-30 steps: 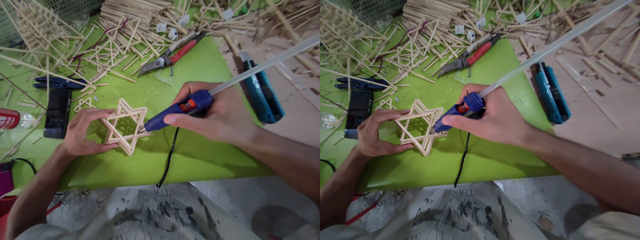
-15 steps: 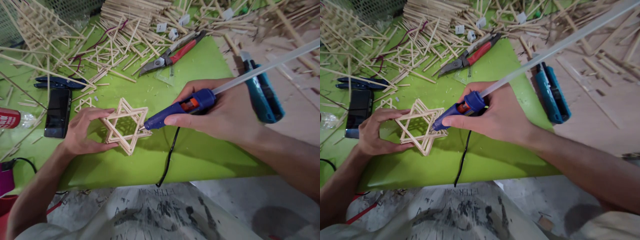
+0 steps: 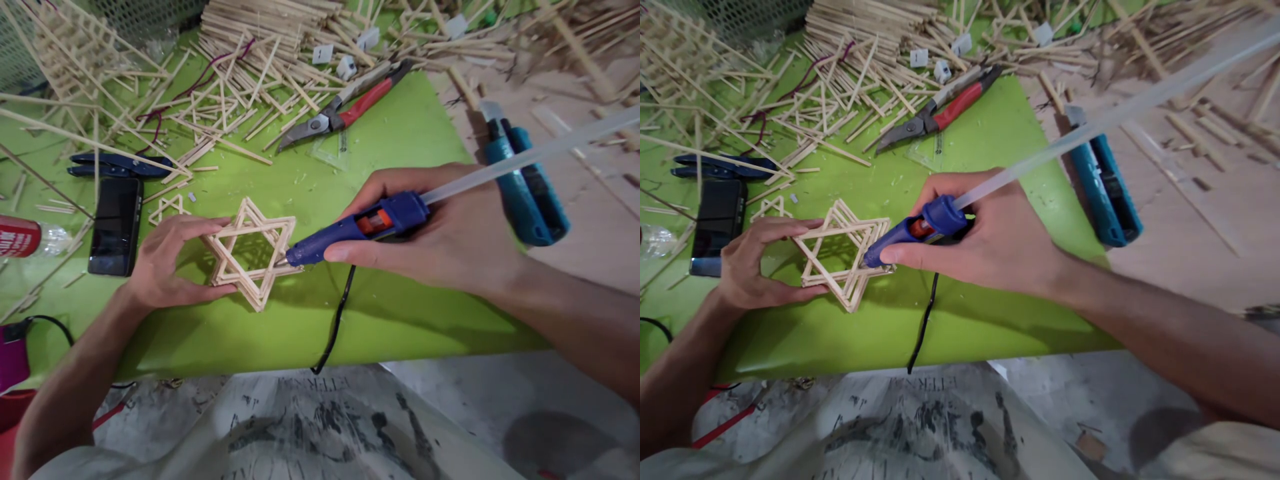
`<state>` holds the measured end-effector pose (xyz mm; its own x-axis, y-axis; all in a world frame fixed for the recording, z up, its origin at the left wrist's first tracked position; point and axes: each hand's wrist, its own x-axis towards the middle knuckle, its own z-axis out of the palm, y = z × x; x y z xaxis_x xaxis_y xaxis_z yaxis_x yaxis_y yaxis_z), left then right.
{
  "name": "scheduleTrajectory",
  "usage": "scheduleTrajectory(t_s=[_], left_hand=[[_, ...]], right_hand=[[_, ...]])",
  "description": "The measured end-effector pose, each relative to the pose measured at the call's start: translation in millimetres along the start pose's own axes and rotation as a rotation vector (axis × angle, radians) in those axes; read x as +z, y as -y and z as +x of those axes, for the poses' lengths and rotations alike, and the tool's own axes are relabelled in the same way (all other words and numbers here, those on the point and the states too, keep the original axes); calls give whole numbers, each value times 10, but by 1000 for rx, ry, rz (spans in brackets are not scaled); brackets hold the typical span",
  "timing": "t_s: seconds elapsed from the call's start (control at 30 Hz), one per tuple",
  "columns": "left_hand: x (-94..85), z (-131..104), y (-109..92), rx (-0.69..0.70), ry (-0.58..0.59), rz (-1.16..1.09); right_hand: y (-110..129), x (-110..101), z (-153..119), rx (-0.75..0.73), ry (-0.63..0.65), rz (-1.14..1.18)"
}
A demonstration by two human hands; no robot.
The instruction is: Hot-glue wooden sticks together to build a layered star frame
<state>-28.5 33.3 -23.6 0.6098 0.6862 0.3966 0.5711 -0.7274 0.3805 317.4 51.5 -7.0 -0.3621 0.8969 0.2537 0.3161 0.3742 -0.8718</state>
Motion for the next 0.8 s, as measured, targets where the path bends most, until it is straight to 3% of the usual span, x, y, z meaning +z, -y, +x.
scheduleTrajectory(t_s=[0.8], left_hand=[[2,-11,9,-16,20,19]], right_hand=[[6,11,11,-33,5,-11]])
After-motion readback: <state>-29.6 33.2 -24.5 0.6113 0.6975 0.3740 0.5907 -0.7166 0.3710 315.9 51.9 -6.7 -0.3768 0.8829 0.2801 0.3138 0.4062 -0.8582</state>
